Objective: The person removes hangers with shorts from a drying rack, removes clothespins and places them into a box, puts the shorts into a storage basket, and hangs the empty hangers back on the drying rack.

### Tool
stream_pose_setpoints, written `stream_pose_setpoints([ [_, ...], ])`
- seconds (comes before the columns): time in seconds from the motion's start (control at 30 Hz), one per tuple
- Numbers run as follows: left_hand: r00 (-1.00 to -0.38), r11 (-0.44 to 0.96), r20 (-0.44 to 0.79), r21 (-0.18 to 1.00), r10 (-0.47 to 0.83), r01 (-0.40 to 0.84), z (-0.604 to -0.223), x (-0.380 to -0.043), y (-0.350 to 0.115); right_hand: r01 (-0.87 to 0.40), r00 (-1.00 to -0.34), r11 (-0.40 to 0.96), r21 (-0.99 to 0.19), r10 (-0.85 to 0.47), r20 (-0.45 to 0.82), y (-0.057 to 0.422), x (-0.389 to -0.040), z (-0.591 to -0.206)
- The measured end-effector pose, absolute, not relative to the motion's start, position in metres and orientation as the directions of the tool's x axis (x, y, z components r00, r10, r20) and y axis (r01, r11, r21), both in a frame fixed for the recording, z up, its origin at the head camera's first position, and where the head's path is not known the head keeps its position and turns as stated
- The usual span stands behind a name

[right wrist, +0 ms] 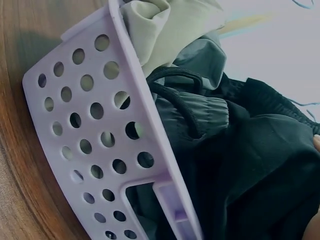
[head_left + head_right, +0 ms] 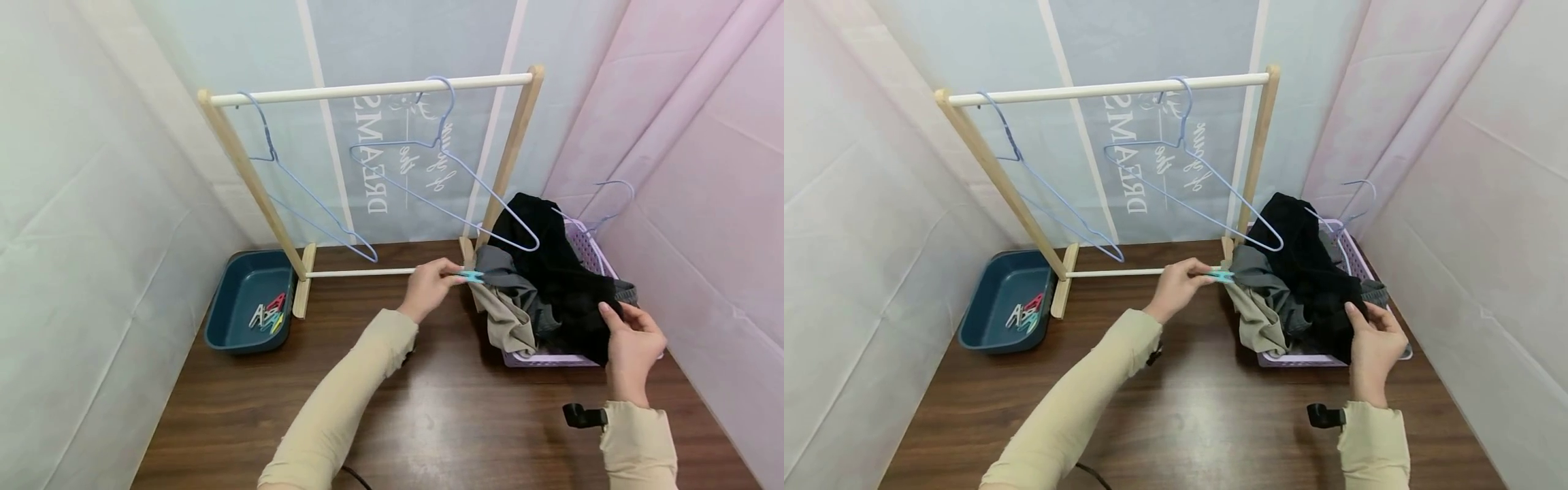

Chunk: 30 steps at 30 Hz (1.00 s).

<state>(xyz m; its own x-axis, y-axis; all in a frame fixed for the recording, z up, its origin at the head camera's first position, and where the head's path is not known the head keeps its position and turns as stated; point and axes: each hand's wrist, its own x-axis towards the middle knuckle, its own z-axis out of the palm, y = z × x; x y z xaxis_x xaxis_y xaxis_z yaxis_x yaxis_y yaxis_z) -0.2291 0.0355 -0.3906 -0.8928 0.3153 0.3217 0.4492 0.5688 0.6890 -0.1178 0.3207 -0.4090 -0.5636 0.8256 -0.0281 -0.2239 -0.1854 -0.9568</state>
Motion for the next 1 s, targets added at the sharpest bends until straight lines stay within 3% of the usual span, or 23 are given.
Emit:
stream_pose_setpoints([
  [0.33, -0.964, 0.674, 0.254, 0.700, 0.073, 0.236, -0.411, -0.251, -0.058, -0.315, -0.527, -0.208, -0.926, 0.850, -0.012, 0.319, -0.123, -0.417],
  [0.5, -0.958, 0.785, 0.288, 0.597, -0.015, 0.167, -0.416, -0.262, -0.108, -0.305, -0.526, -0.214, -0.928, 0.850, -0.023, 0.316, -0.125, -0.417],
  [0.7, -0.900, 0.819, 0.348, 0.574, -0.261, -0.016, -0.423, -0.264, -0.164, -0.287, -0.545, -0.201, -0.937, 0.839, -0.013, 0.314, -0.126, -0.417],
  [0.87, -0.811, 0.746, 0.319, 0.635, -0.490, -0.200, -0.428, -0.256, -0.197, -0.265, -0.585, -0.188, -0.946, 0.811, 0.002, 0.314, -0.125, -0.417],
  [1.0, -0.782, 0.707, 0.261, 0.641, -0.566, -0.298, -0.434, -0.249, -0.215, -0.215, -0.624, -0.169, -0.962, 0.782, 0.002, 0.313, -0.126, -0.417],
])
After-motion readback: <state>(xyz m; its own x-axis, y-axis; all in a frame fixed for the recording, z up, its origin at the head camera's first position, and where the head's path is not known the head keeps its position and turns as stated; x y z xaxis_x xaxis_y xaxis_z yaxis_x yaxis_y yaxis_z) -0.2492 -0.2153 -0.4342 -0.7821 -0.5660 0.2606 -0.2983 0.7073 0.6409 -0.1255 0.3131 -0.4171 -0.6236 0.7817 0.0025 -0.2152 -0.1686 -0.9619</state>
